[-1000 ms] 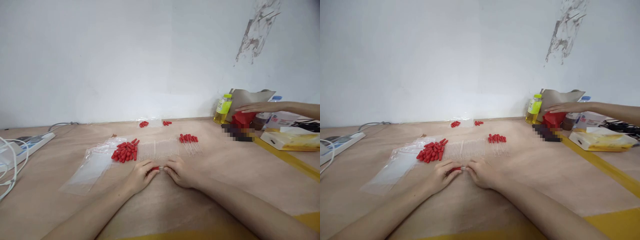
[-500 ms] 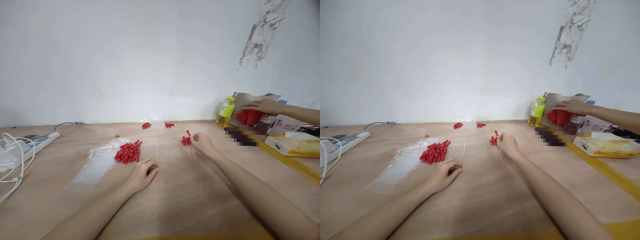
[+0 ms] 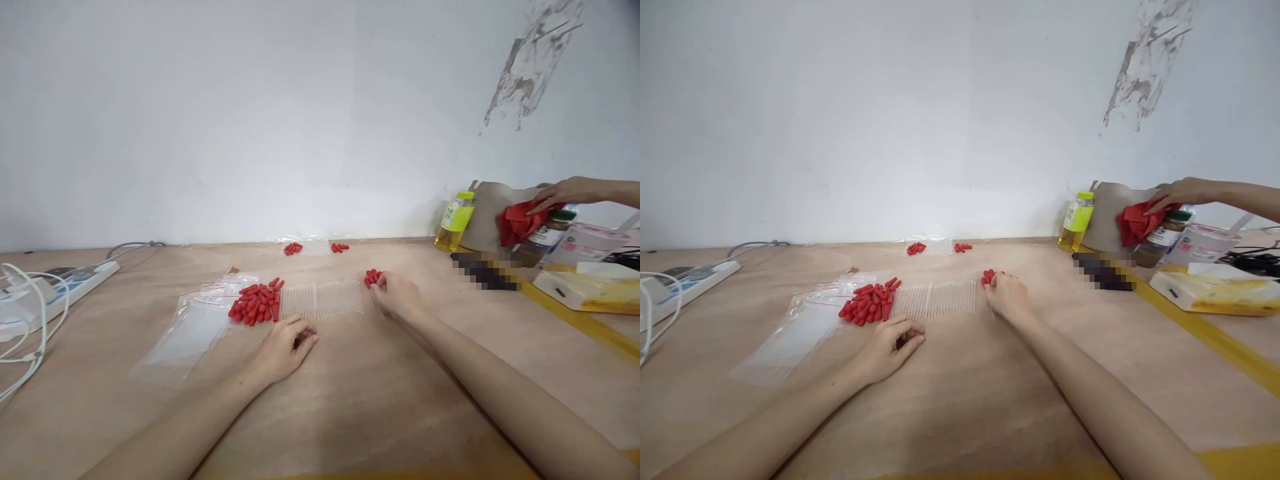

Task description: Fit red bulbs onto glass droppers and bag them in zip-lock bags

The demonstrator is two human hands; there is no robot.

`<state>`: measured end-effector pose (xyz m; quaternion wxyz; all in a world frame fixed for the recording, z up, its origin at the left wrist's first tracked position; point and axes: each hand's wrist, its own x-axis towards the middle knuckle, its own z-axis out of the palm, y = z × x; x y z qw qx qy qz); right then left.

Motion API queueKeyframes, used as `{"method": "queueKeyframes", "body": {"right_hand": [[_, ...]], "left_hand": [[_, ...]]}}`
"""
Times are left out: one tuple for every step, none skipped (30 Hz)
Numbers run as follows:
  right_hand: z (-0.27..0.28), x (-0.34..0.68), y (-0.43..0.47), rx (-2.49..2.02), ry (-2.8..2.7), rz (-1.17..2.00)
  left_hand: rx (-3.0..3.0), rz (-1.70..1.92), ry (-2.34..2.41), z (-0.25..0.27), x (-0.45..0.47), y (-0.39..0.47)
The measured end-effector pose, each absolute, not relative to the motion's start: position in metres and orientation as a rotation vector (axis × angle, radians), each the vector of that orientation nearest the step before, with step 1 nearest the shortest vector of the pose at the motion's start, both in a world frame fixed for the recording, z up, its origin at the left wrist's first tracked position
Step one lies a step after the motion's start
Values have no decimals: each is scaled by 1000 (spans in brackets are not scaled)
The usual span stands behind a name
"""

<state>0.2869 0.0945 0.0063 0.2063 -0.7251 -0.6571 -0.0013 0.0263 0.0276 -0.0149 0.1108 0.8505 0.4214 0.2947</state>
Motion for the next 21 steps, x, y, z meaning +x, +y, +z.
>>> {"method": "queueKeyframes", "body": {"right_hand": [[7,283,94,-2003,-1870,11],[8,278,94,-1998,-1909,38],[9,274,94,-2007,-1941,74],[10,270,95,-2026,-1963,111],[11,266,97,-2054,-1975,141],[12,263,98,-2086,-1978,163],[13,261,101,-2122,-1972,177],[14,260,103,-2156,-1961,183],[15,258,105,-2183,-1951,184],[16,258,107,-2202,-1945,189],[17,257,109,-2213,-1942,200],[18,257,111,-2217,-1943,213],[19,257,112,-2214,-1946,224],[19,257,113,-2210,-1949,234],[20,257,114,-2205,-1951,242],[20,257,114,-2201,-1951,244],[20,257,114,-2197,-1951,243],[20,257,114,-2194,-1949,242],[20,256,114,-2192,-1947,242],[20,256,114,-2192,-1944,242],[20,256,114,-2192,-1942,243]], "left_hand": [[2502,868,1236,-15,27,27],[2507,866,1232,-16,27,27],[2516,867,1228,-16,27,26],[2531,879,1230,-15,28,25],[2554,909,1245,-14,27,23],[2582,958,1281,-12,27,22],[2609,1022,1342,-9,25,22],[2627,1094,1430,-5,23,23],[2630,1152,1542,1,20,26],[2618,1180,1667,7,15,30],[2585,1165,1796,13,11,36],[2547,1097,1915,20,5,45],[2494,1006,2043,27,0,54],[2437,865,2155,33,-4,65],[2366,715,2258,38,-8,76],[2328,657,2292,42,-11,88],[2298,620,2314,45,-12,99],[2273,574,2324,47,-13,109],[2248,534,2334,48,-12,118],[2222,493,2339,48,-11,126],[2198,453,2342,47,-9,132]]}}
